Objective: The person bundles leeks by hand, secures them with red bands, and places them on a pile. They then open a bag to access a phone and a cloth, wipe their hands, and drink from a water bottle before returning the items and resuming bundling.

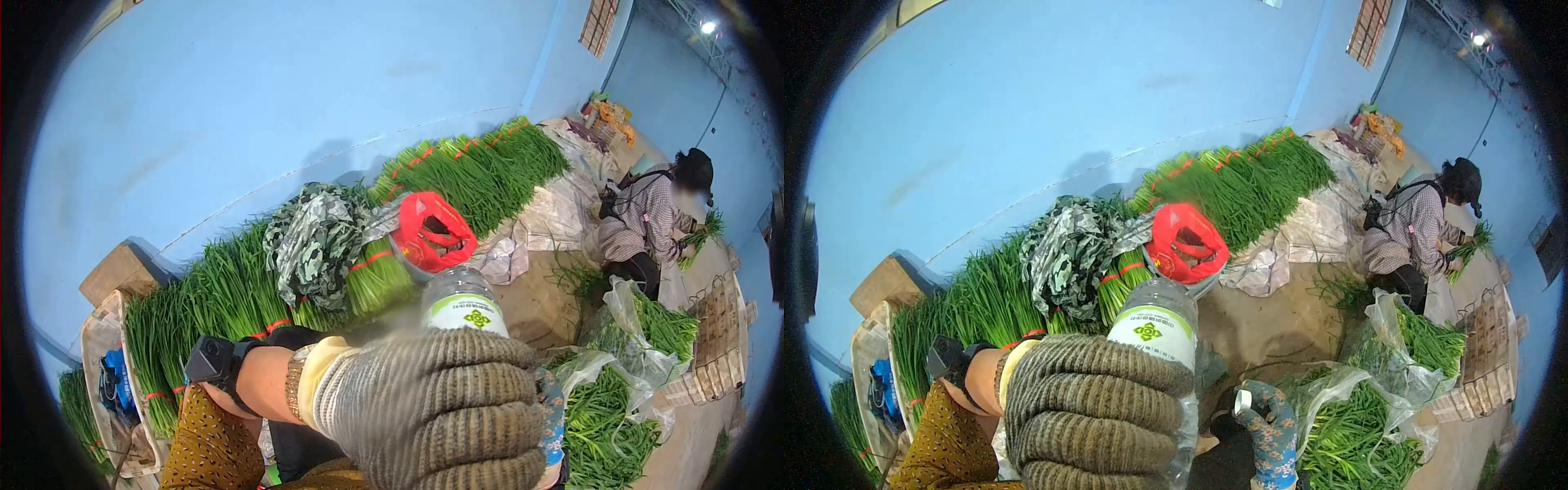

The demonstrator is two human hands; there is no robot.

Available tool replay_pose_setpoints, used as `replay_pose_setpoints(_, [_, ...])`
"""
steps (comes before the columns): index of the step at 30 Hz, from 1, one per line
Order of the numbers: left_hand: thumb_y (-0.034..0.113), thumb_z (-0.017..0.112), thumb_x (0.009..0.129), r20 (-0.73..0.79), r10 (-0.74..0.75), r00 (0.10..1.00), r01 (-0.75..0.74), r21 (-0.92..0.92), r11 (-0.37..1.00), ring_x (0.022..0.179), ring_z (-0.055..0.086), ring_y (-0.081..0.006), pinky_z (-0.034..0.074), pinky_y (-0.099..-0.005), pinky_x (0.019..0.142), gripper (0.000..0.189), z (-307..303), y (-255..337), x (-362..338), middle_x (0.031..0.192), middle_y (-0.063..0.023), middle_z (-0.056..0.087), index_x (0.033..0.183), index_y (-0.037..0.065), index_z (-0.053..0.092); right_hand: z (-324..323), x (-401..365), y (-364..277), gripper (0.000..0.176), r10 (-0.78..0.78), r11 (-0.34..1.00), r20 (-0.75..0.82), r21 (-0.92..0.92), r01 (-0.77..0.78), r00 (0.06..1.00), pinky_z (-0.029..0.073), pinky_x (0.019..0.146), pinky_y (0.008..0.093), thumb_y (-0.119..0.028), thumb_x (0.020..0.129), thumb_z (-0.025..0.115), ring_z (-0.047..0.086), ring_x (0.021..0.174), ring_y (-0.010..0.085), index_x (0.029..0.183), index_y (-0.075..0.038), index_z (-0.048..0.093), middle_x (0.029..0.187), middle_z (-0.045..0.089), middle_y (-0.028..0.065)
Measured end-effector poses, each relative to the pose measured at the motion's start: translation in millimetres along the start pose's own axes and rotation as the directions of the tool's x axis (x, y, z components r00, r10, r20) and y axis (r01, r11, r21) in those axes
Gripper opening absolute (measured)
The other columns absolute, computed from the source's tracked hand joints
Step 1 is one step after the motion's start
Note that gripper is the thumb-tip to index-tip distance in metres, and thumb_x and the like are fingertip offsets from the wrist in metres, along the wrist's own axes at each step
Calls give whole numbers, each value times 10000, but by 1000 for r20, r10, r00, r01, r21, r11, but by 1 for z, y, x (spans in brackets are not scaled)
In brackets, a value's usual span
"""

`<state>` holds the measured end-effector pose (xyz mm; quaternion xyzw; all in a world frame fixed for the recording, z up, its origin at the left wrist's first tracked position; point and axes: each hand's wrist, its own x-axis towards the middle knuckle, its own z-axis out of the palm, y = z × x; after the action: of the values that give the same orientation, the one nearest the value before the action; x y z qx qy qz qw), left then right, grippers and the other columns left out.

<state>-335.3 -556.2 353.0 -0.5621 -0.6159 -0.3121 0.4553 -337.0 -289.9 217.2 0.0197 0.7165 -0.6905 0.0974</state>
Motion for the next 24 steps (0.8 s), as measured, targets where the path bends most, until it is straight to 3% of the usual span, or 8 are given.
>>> replay_pose_setpoints(1, [145, 622, 837, -121, 126, 985, -116, 82, 990, 864, 665, -303, 558, -474, 814, 198, 20, -13, -15, 954, -146, 663, 968, -1, 655, 0, 0, 0, 402, -4, 1000, 2, 11, 4, 1000, 511, 821, 278, 28, 761, 720, 627, 923, 153, 1148, -18, 622, 1034, 671, 73])
replay_pose_setpoints(3, [143, 625, 835, -117, 126, 985, -119, 63, 991, 863, 665, -301, 558, -472, 814, 196, 16, -13, -6, 952, -145, 664, 966, 1, 656, -1, 0, 0, 403, -11, 998, -1, -54, 11, 1000, 510, 815, 276, 21, 762, 723, 625, 923, 152, 1150, -19, 623, 1030, 671, 72])
replay_pose_setpoints(5, [68, 629, 853, 154, -107, 982, 126, -123, 984, 845, 687, -291, 581, -481, 805, 91, -17, 8, 14, 934, -151, 682, 900, -7, 649, 0, -2, -2, 404, -2, 999, -3, -50, 2, 1000, 508, 811, 274, 16, 761, 726, 624, 916, 149, 1150, -19, 624, 1025, 672, 70])
replay_pose_setpoints(7, [68, 628, 851, 140, -110, 984, 126, -108, 986, 842, 687, -289, 582, -480, 804, 86, -17, 11, 15, 934, -147, 683, 897, -2, 650, 2, -3, -4, 405, 24, 999, 5, 20, -24, 1000, 505, 807, 270, 14, 759, 728, 624, 902, 144, 1149, -20, 627, 1019, 673, 66])
replay_pose_setpoints(14, [72, 617, 853, 61, -81, 995, 85, -78, 993, 847, 687, -295, 581, -484, 806, 87, -16, 17, 16, 943, -142, 684, 897, 4, 650, 2, -9, -9, 392, 2, 997, 16, -78, 0, 1000, 504, 803, 265, 32, 769, 689, 625, 886, 138, 1152, -23, 628, 1009, 672, 57])
replay_pose_setpoints(20, [94, 594, 874, 196, -127, 972, 151, -112, 982, 867, 684, -312, 575, -502, 815, 115, -32, 21, 26, 949, -153, 680, 912, -1, 647, 6, -12, -11, 391, -51, 997, 33, -51, 53, 998, 500, 808, 263, 39, 774, 680, 613, 916, 131, 1156, -31, 628, 1021, 666, 56])
replay_pose_setpoints(22, [155, 615, 841, -34, 123, 992, -122, 34, 992, 865, 662, -307, 554, -480, 816, 198, -4, 0, 2, 953, -143, 663, 963, 6, 656, 6, -10, -10, 390, -48, 997, 37, -60, 50, 998, 500, 808, 262, 40, 780, 678, 612, 918, 130, 1160, -29, 625, 1026, 665, 58])
replay_pose_setpoints(24, [186, 626, 823, -123, 261, 957, -246, 128, 961, 862, 651, -305, 542, -469, 818, 243, 5, -8, -7, 954, -137, 655, 987, 10, 661, 8, -11, -14, 380, -8, 997, 20, -82, 10, 1000, 500, 805, 263, 32, 786, 684, 612, 912, 130, 1156, -28, 625, 1021, 664, 57])
